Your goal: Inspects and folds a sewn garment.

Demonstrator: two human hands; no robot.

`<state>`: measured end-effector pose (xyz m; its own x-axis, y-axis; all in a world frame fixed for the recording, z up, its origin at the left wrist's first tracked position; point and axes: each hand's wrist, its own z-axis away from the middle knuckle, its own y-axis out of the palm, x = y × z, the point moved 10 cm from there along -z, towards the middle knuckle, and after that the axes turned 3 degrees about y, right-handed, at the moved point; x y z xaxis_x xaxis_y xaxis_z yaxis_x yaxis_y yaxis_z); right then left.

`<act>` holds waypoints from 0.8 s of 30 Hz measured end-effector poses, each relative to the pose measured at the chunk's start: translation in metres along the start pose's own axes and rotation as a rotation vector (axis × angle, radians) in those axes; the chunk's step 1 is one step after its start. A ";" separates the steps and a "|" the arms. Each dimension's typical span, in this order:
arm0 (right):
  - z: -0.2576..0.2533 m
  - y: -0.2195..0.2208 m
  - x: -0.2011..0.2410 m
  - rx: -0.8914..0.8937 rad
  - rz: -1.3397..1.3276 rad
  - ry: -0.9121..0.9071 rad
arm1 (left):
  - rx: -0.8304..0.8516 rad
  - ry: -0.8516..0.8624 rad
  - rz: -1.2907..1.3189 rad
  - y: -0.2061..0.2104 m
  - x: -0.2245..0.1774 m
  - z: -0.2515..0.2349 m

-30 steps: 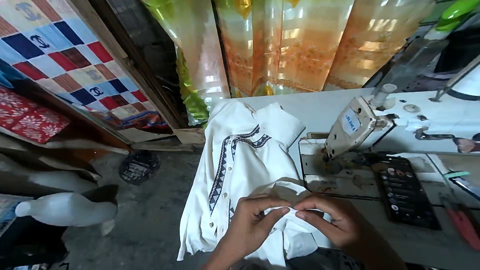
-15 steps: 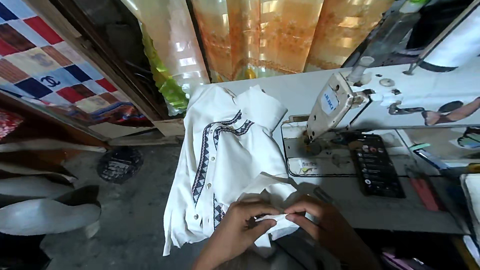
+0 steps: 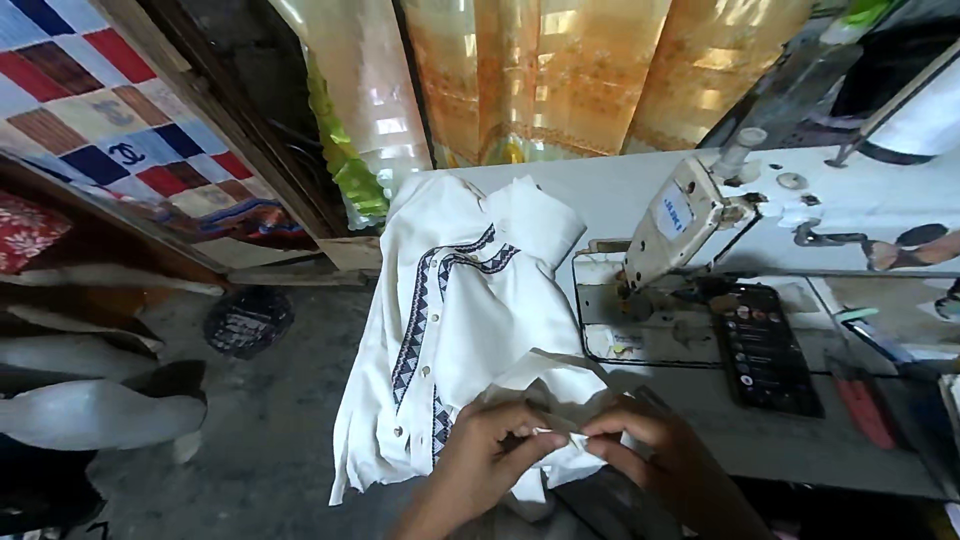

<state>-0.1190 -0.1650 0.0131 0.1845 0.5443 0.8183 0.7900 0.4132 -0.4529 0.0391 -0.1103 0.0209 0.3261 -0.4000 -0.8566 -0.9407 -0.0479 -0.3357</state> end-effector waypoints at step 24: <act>-0.032 -0.005 0.021 0.008 0.059 -0.013 | -0.188 -0.204 0.305 -0.024 0.015 -0.013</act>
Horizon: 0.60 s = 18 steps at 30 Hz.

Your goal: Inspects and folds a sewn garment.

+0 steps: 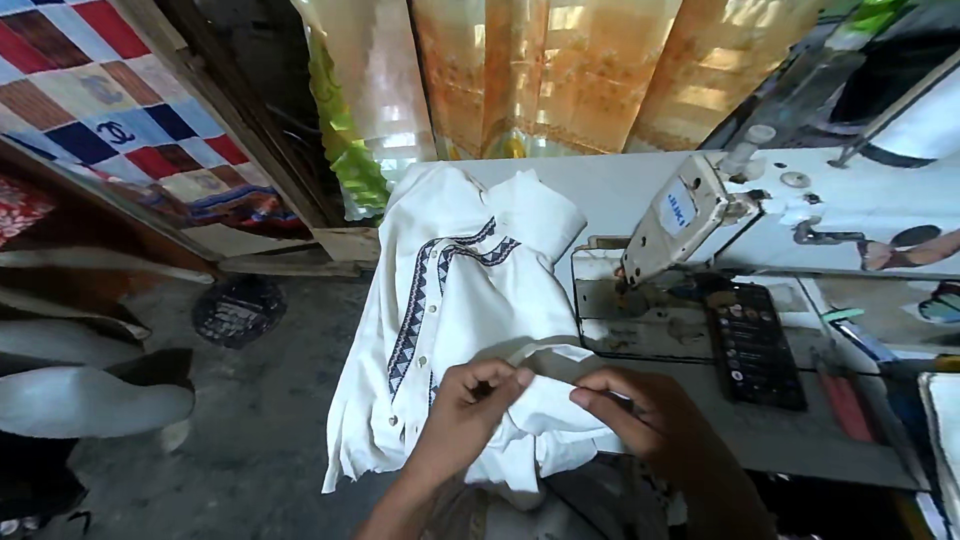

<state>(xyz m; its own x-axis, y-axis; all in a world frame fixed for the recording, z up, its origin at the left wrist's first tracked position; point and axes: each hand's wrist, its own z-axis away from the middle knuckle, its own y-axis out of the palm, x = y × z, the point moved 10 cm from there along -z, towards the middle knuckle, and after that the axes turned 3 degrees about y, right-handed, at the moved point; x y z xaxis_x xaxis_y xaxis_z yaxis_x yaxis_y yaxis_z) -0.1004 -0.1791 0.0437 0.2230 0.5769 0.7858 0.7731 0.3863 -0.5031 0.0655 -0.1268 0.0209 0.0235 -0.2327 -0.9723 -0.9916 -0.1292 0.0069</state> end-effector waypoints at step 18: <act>0.040 0.018 -0.003 0.220 0.102 -0.149 | 0.447 0.265 -0.299 0.033 -0.028 0.044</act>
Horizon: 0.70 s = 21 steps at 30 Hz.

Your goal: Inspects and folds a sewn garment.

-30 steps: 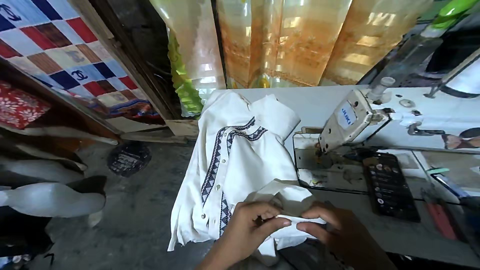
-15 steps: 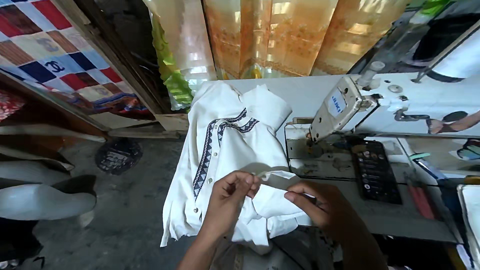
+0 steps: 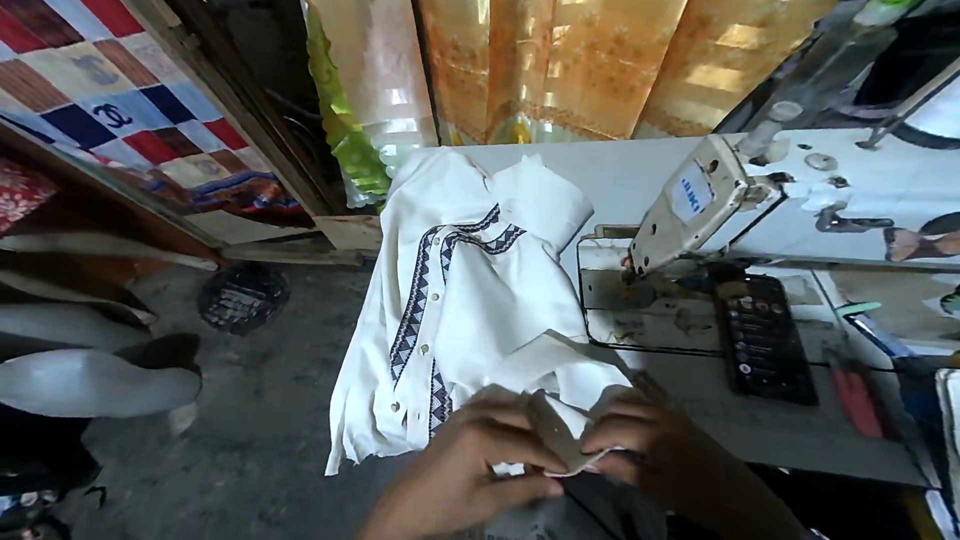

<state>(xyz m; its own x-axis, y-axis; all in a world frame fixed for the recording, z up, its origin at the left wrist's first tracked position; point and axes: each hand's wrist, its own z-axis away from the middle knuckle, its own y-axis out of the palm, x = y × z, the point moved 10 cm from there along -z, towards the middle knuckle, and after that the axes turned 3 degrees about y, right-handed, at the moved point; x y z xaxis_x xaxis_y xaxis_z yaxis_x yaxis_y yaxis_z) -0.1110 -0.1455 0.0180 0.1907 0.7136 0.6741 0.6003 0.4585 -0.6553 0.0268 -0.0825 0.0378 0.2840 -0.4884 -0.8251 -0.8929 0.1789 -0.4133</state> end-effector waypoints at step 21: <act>0.104 -0.150 -0.056 -0.529 0.459 0.665 | -0.081 -0.438 -0.415 -0.018 0.101 0.012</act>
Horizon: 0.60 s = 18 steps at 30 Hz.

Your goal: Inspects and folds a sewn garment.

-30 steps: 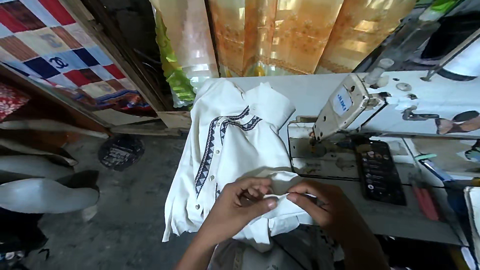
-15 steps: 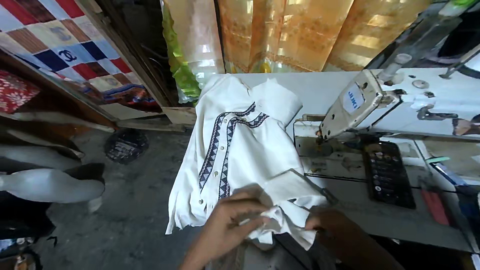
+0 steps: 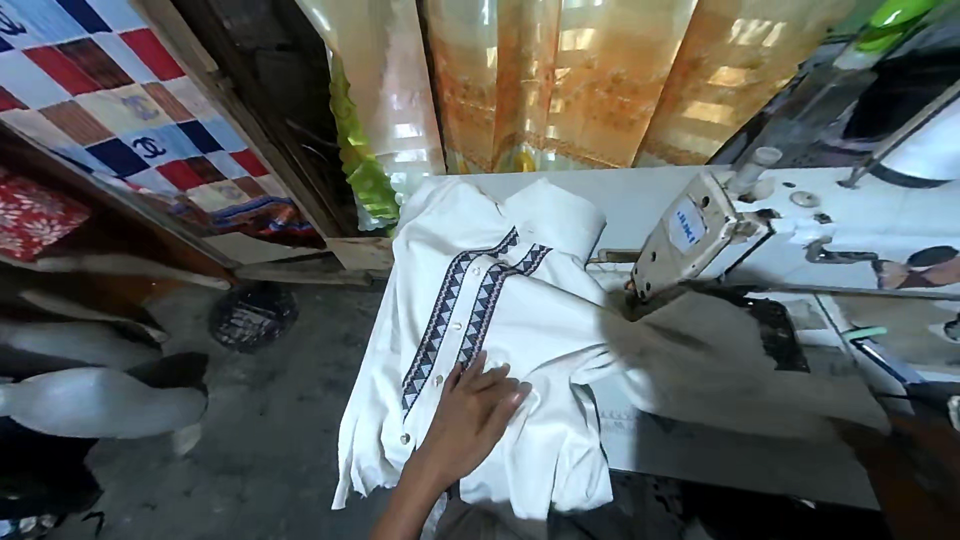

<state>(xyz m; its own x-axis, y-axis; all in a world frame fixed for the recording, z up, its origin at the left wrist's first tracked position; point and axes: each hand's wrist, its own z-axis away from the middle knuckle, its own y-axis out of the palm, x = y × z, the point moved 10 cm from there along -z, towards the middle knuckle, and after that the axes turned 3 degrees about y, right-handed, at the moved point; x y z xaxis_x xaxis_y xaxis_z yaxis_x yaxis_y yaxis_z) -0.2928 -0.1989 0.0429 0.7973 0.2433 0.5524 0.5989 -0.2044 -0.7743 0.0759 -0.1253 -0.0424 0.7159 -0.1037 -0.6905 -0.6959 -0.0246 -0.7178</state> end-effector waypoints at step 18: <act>0.032 0.072 0.000 0.483 0.223 -0.207 | 0.025 -0.042 -0.176 -0.029 0.052 0.015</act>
<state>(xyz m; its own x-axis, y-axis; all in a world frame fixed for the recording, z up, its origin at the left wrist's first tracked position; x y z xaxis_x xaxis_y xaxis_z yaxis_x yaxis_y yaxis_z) -0.2526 -0.1835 -0.0226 0.8401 0.4344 0.3249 0.2765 0.1724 -0.9454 0.1341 -0.1154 -0.0593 0.8287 -0.0585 -0.5566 -0.5582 -0.0137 -0.8296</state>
